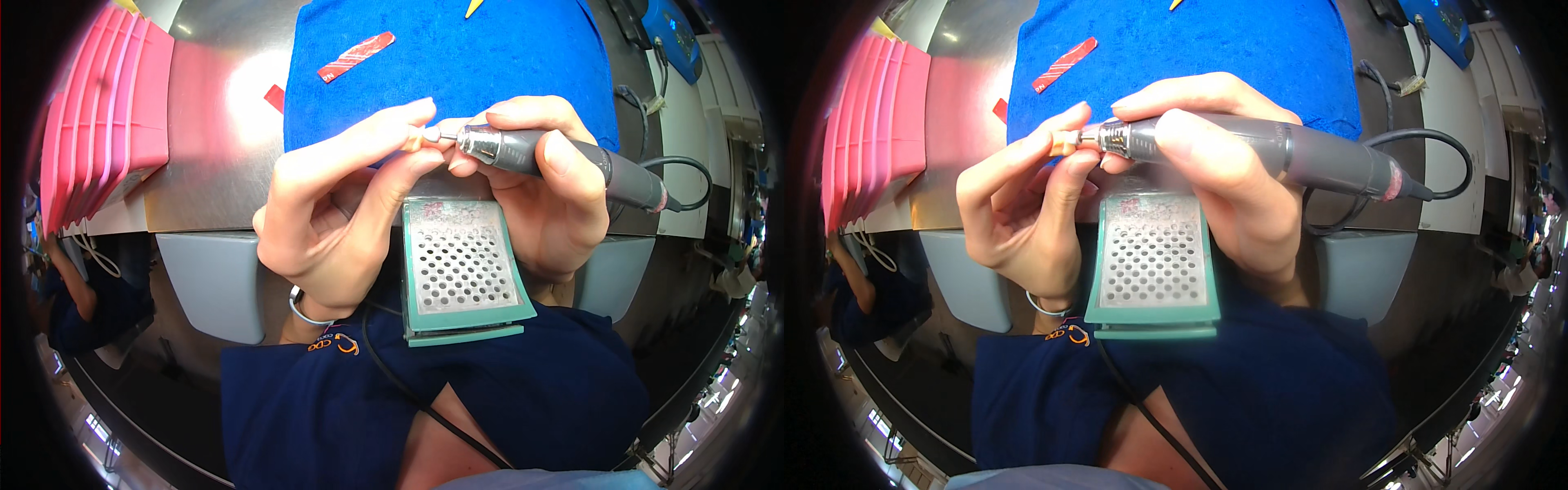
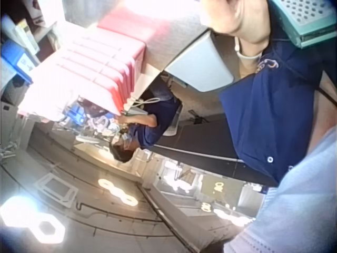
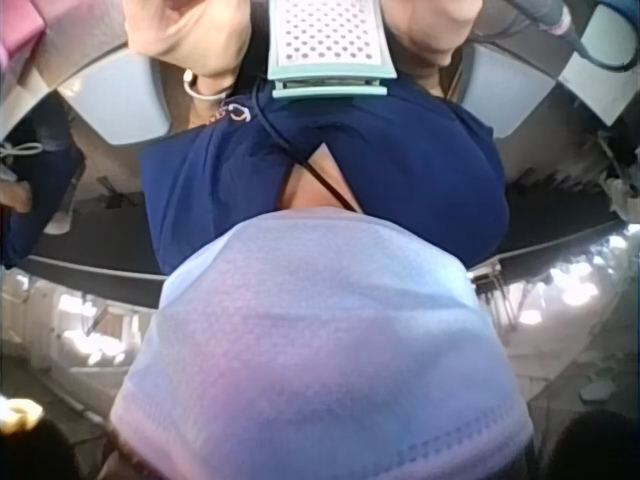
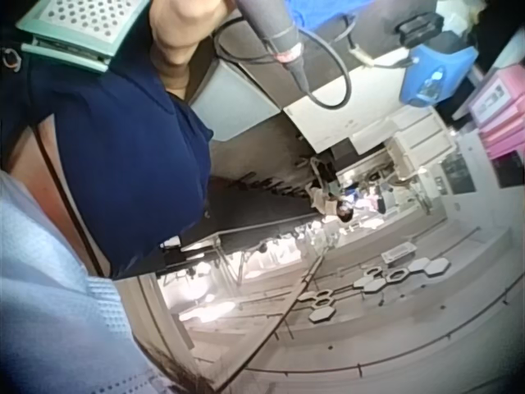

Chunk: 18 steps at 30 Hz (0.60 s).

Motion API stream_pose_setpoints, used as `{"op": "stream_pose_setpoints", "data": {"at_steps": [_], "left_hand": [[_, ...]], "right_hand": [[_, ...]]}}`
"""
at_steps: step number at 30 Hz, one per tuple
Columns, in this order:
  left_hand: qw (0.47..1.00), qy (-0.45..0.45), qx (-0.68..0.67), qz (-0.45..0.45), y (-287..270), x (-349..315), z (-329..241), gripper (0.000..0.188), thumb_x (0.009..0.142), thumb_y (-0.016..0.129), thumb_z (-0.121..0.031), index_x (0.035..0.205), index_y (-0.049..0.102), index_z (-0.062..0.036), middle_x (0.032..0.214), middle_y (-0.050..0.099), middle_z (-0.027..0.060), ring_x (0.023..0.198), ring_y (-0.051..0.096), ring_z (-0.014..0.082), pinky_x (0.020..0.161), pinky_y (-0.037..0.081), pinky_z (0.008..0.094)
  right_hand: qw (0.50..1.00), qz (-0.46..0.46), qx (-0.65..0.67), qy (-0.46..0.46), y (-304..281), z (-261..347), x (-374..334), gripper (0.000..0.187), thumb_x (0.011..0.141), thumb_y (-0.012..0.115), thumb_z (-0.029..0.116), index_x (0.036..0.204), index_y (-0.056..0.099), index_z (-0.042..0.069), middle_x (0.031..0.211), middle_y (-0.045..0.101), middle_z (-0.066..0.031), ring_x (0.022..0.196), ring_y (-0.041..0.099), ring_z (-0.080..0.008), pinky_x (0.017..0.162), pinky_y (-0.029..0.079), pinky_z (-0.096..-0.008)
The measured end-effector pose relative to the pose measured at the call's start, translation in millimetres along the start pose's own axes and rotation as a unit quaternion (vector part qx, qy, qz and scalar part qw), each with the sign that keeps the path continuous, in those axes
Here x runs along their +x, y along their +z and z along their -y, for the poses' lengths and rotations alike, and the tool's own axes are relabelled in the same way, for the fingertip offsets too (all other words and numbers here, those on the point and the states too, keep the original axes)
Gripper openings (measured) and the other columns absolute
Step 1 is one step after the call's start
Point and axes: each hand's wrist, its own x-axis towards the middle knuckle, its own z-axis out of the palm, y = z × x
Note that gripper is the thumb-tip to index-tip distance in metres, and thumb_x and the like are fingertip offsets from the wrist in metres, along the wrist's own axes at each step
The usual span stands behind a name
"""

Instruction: The person installs a bit into a rotary tool and grinds a dental piece using the rotary tool over a suction vent.

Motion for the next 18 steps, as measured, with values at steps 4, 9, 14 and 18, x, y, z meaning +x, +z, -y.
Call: {"op": "stream_pose_setpoints", "data": {"at_steps": [4,9,14,18], "left_hand": [[1.0,0.008,0.014,0.021,-5.6,-2.2,-0.7,0.028,0.079,0.067,0.013,0.1,0.05,0.0042,0.093,0.065,0.0289,0.081,0.068,0.0231,0.068,0.057,0.0288],[1.0,-0.012,0.004,0.015,-5.7,-3.3,-1.8,0.027,0.078,0.066,0.014,0.098,0.051,0.0038,0.091,0.066,0.0287,0.08,0.067,0.0224,0.063,0.056,0.0267],[1.0,0.01,-0.024,0.017,-6.8,-4.1,0.9,0.027,0.078,0.067,0.014,0.098,0.052,0.0029,0.092,0.066,0.0281,0.076,0.066,0.02,0.058,0.053,0.0236],[1.0,-0.002,-0.017,0.007,-7.2,-3.2,-0.5,0.027,0.078,0.067,0.013,0.097,0.052,0.0022,0.09,0.067,0.0266,0.075,0.066,0.0193,0.056,0.051,0.0224]], "right_hand": [[1.0,-0.001,-0.015,-0.005,1.7,1.1,-0.6,0.037,0.093,0.042,0.018,0.114,0.049,-0.011,0.099,0.06,-0.0303,0.097,0.061,-0.035,0.093,0.047,-0.0456],[0.999,0.011,-0.034,0.002,0.7,0.6,0.5,0.036,0.093,0.043,0.017,0.114,0.049,-0.011,0.098,0.06,-0.0296,0.097,0.061,-0.0344,0.092,0.047,-0.0449],[0.999,0.011,-0.043,-0.001,1.7,-0.2,-1.5,0.036,0.092,0.043,0.017,0.113,0.05,-0.011,0.096,0.061,-0.0284,0.097,0.06,-0.0343,0.091,0.047,-0.0447],[0.999,0.028,-0.02,-0.007,2.4,-0.9,-0.2,0.036,0.092,0.044,0.018,0.113,0.051,-0.011,0.094,0.062,-0.0281,0.096,0.061,-0.0342,0.091,0.047,-0.0445]]}}
